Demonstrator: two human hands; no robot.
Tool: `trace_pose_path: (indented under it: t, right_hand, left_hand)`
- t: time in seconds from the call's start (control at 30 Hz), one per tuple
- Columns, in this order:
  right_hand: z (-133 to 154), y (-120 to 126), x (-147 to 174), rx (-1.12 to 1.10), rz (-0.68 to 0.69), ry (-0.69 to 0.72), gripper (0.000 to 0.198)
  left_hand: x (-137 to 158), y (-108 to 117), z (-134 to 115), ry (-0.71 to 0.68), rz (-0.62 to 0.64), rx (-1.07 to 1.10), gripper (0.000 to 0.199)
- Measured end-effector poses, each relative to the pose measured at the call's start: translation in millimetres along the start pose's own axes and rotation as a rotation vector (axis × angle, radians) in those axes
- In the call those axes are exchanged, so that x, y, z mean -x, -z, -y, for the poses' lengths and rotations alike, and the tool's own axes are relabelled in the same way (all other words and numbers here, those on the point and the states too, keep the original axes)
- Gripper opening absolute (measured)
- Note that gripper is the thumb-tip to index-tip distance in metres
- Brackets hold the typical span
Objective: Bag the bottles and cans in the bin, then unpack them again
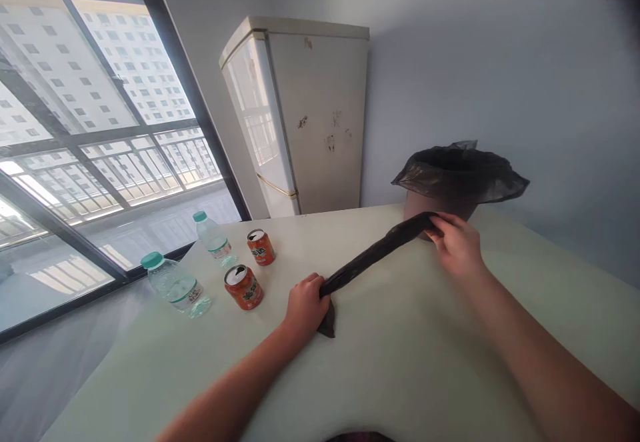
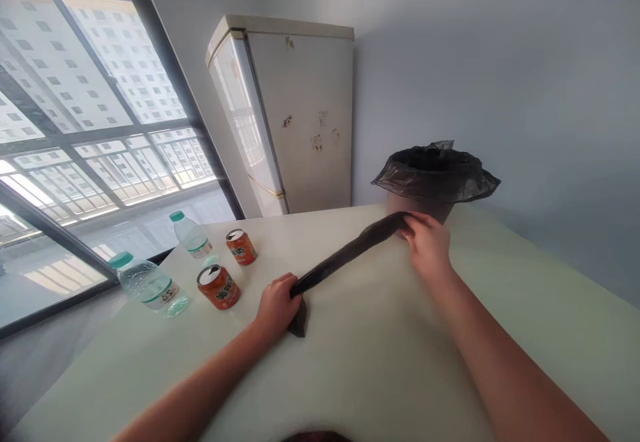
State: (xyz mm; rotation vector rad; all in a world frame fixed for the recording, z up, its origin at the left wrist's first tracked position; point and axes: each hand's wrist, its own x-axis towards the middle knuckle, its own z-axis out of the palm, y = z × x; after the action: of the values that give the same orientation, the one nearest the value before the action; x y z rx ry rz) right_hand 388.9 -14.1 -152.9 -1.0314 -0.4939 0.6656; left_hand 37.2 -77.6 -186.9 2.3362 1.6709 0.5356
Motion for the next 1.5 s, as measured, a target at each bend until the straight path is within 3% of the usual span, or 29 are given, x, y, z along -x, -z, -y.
trace_pose_path:
  t: [0.13,0.47,0.57,0.67,0.73,0.83,1.0,1.1,1.2,1.33,1.43,1.5]
  right_hand:
    - [-11,3,-2,0.098,-0.029,-0.058,0.018]
    - [-1,2,5,0.227,-0.072,0.225,0.021]
    - [0,-1,6,0.173,-0.055,0.216,0.021]
    - [1,-7,13,0.143,-0.021,0.206,0.021]
    - [1,-12,22,0.129,0.051,0.184,0.020]
    - [-3,-22,41,0.080,0.279,0.097,0.022]
    - [-1,-32,72,-0.024,0.641,-0.055,0.024]
    - [8,-32,77,-0.089,0.667,-0.071,0.023]
    - [16,-29,71,-0.182,0.566,-0.027,0.022]
    - [18,-23,55,-0.287,0.487,0.071,0.028]
    - [11,-21,52,-0.227,0.562,0.024,0.042]
    - [3,-21,55,-0.131,0.692,-0.045,0.060]
  left_hand:
    - [-2,2,-1,0.051,0.073,-0.102,0.011]
    - [-11,4,13,0.123,0.180,-0.240,0.017]
    - [-10,6,16,0.133,0.144,-0.262,0.019]
    - [-10,7,17,0.057,-0.008,-0.252,0.035]
    - [-8,7,14,-0.064,-0.110,-0.168,0.055]
    - [-4,2,9,-0.225,-0.161,0.002,0.074]
    - [-2,-2,5,-0.208,-0.060,0.096,0.066]
    - [-5,3,8,-0.147,0.018,0.029,0.055]
    - [-8,7,10,-0.076,0.121,-0.077,0.037]
    - [-8,5,8,0.003,0.207,-0.154,0.036]
    - [-6,3,7,0.035,0.162,-0.106,0.039]
    - [-4,2,7,0.067,0.098,-0.058,0.038]
